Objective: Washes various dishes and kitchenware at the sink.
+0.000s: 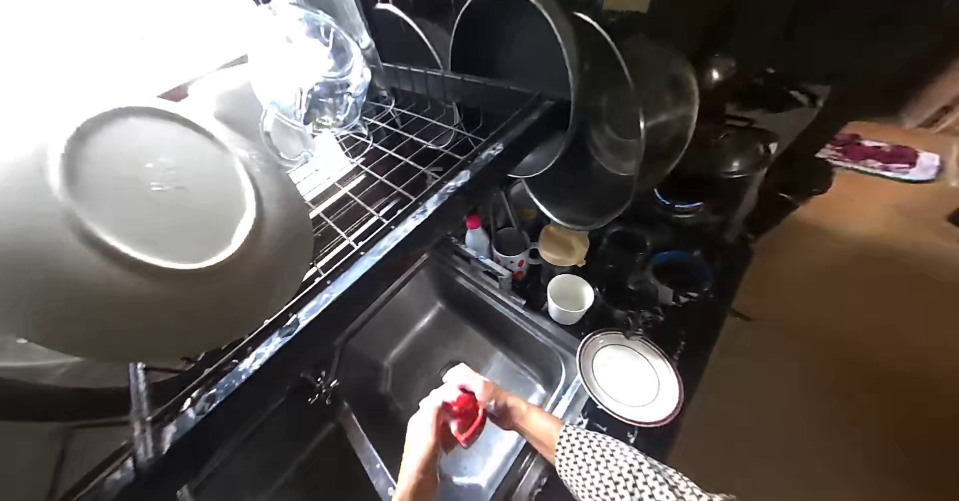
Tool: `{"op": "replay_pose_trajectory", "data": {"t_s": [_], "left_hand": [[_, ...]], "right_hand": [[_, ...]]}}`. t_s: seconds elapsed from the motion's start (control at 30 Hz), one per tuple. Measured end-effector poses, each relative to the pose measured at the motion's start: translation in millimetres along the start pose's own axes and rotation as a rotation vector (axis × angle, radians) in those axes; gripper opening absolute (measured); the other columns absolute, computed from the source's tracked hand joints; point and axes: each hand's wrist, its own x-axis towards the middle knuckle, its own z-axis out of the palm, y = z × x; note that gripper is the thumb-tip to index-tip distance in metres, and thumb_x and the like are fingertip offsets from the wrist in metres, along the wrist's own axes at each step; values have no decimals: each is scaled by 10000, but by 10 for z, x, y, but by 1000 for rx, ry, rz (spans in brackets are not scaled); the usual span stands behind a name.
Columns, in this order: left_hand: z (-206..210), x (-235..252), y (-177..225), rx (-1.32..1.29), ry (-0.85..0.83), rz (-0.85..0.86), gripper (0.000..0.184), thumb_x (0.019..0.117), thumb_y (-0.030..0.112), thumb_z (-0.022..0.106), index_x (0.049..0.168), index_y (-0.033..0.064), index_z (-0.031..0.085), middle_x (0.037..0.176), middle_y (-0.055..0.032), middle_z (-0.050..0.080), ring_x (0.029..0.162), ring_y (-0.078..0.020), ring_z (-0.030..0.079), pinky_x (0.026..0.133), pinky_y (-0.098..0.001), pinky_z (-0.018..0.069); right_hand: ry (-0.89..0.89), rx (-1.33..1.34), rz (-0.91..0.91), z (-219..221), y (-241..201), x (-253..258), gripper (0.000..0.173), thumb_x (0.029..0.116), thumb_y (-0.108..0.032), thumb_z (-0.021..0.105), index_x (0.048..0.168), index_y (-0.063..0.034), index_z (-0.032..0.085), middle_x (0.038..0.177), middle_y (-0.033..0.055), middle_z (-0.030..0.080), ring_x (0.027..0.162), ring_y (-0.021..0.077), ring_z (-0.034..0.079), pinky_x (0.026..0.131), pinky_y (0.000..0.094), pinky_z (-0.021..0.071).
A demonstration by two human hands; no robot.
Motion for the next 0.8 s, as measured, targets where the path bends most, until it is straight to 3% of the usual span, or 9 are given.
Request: {"op": "replay_pose_trajectory", "data": {"t_s": [0.13,0.2,0.27,0.33,0.43,0.53,0.6,0.73,0.8], "left_hand": [[115,-181,-11,86,-138,149,447,1046,245,421,1290,-106,549,1139,-161,675,1070,-176,649,985,-359,521],[82,-229,-155,629,-188,479,489,909,323,669,1114,-121,680,1131,-225,707,1210,-335,618,1168,-542,336],[14,-119,-252,846,-202,511,510,825,336,782,1137,-63,721,1163,-237,716,1238,-429,602,1149,-677,278],[-82,64,-211,555,-204,243,494,869,259,739,1224,-73,650,1156,-171,715,1160,-256,657,1082,-454,477],[98,187,-14,-112,152,-112,439,1094,368,419,1091,-18,630,835,-125,653,712,-201,639,652,-396,558],[235,-5,-121,170,195,288,361,983,159,562,1197,-128,604,1136,-216,668,1094,-249,644,998,-414,520],[124,-8,-290,727,154,720,361,825,264,721,1014,-43,742,1043,-236,730,1137,-416,659,1096,-677,368],[-261,237,-62,664,-138,359,531,845,399,776,1173,-9,685,1109,-127,728,1112,-234,674,1060,-468,487],[-279,363,77,417,10,218,375,934,356,655,991,-12,696,929,-120,695,907,-227,672,859,-456,542]], "right_hand": [[36,172,285,-65,-171,16,279,1053,-302,426,970,-132,631,793,29,656,697,145,643,613,336,549],[-87,264,435,-170,-167,37,372,1048,-361,368,861,-150,610,727,30,648,649,164,649,578,353,560],[-58,236,465,-148,-86,23,482,1069,-510,340,966,-134,623,815,56,661,734,191,659,664,392,562],[-43,221,409,-77,31,33,749,1022,-699,208,1207,-98,615,1021,144,677,897,280,667,763,507,559],[108,-7,74,155,9,5,536,1121,-399,261,1479,-46,447,1369,196,575,1213,278,584,1017,461,487],[169,13,53,181,-150,50,383,1107,-269,373,1361,-56,565,1177,133,653,1032,213,636,884,407,535],[49,101,224,71,-204,107,393,1096,-381,342,1178,-115,618,863,37,679,747,140,663,651,331,563],[104,-41,220,126,-83,114,466,1123,-381,323,1240,-40,617,1019,92,673,899,165,649,801,360,540],[59,-211,38,170,-54,101,400,1112,-246,393,1291,32,618,1165,156,671,1047,190,645,955,388,525]]}}
